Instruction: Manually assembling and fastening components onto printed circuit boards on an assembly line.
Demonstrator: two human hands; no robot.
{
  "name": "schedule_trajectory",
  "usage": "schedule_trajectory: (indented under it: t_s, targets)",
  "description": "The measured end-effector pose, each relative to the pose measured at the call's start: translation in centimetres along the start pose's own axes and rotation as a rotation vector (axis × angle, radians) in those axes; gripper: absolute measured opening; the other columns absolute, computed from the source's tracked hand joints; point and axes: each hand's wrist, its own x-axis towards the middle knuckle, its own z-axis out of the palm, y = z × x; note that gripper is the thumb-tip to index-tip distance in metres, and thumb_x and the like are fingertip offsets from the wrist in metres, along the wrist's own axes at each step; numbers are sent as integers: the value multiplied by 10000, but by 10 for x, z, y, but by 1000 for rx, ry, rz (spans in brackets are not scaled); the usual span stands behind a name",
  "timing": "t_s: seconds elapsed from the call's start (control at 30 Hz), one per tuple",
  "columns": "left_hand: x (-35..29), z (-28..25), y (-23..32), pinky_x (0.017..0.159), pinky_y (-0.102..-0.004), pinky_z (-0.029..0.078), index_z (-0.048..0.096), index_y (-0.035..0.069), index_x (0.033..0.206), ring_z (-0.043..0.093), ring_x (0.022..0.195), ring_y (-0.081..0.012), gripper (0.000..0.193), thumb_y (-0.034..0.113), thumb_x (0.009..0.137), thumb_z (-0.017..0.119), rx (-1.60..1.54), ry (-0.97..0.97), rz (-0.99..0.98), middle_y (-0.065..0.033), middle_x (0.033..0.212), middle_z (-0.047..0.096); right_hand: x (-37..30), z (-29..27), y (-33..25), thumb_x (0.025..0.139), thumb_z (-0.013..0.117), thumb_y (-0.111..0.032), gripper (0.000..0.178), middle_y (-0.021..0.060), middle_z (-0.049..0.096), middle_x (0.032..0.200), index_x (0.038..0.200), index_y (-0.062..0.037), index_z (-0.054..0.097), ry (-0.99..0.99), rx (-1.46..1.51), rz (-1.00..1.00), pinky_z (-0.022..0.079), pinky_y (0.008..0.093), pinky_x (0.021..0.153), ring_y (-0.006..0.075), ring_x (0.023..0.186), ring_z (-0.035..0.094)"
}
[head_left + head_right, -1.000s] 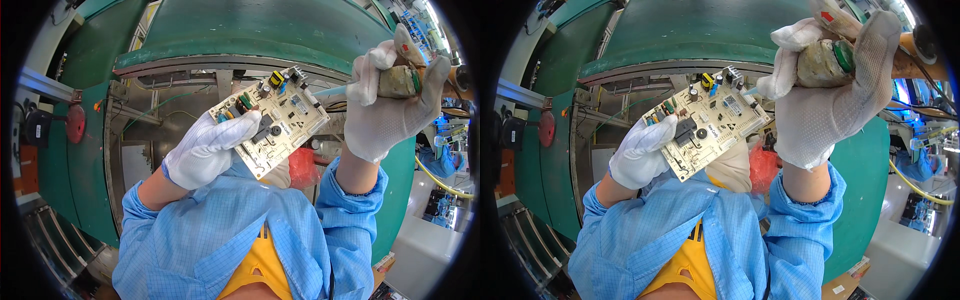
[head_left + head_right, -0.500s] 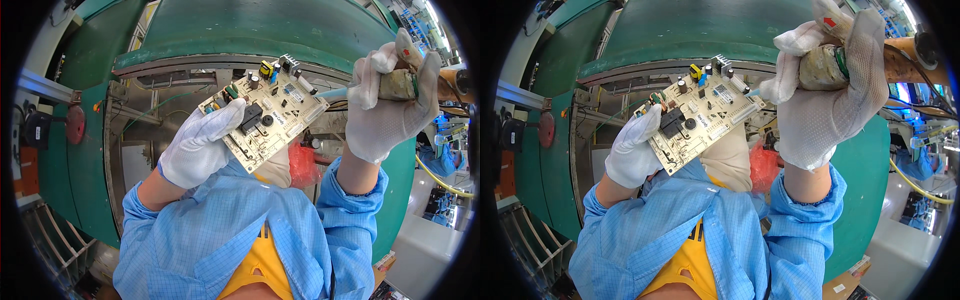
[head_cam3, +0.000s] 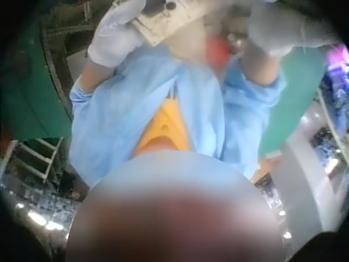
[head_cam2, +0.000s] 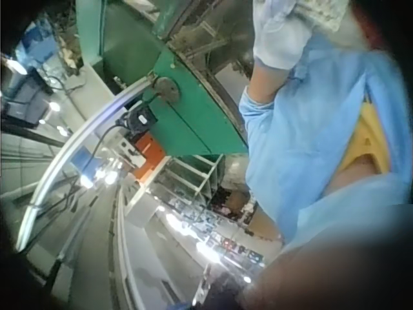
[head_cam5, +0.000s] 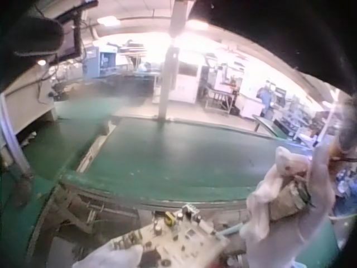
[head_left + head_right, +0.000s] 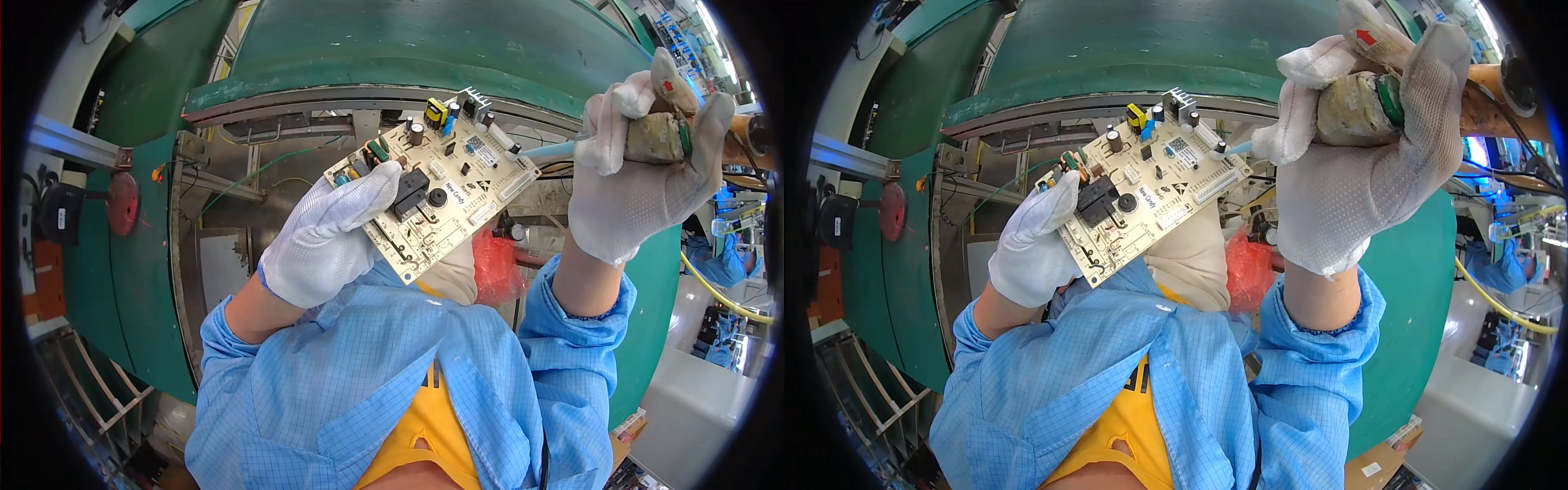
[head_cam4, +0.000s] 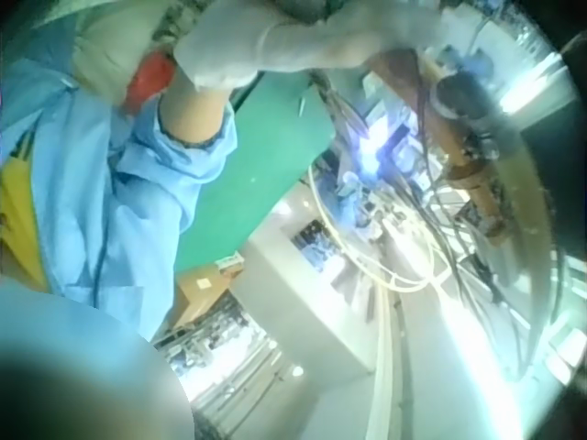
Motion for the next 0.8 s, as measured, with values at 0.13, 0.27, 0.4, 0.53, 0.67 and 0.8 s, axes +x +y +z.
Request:
schedule_trajectory:
  t_s: [0.13,0.27,0.4,0.53,0.67,0.8]
  targets:
    - [4,0,2,1033,-379,511,551,56,1388,615,1220,-273,626,-144,812,691,-508,-55,-136,-145,1342,606,3,-7,11,1074,345,-460,609,123,645,831,1195,60,637,-74,153,-66,329,232,410,99,445,467]
    - [6,-19,-16,1021,-374,511,565,52,1375,632,1194,-267,594,-124,822,690,461,-204,476,-152,1344,610,23,-21,33,1066,363,-474,619,132,633,840,1195,65,638,-296,297,-220,335,243,419,112,451,445]
    - [22,-26,16,994,-362,527,540,21,1347,664,1145,-267,544,-100,833,671,971,-219,634,-163,1232,679,9,-5,31,1044,421,-492,595,157,626,905,1215,50,599,96,191,-153,336,254,435,149,533,460]
    - [51,-61,58,966,-333,529,677,-1,1183,692,1075,-256,420,-136,787,641,1332,28,823,-164,1133,718,8,-42,16,926,606,-546,651,123,546,1080,1289,-17,492,-206,818,192,427,340,639,219,854,516]
    - [89,-131,111,818,-279,550,686,19,1151,692,924,-179,348,-61,812,686,45,281,392,-84,1042,721,6,-41,23,937,608,-494,621,65,473,1057,1335,-38,468,-44,807,165,383,331,759,197,925,447]
    - [100,-210,160,828,-272,531,569,-1,1284,665,946,-152,480,41,826,709,496,642,747,-78,1083,683,18,-88,47,1027,496,-406,471,43,452,1016,1343,-57,477,-101,998,472,372,307,734,168,862,411]
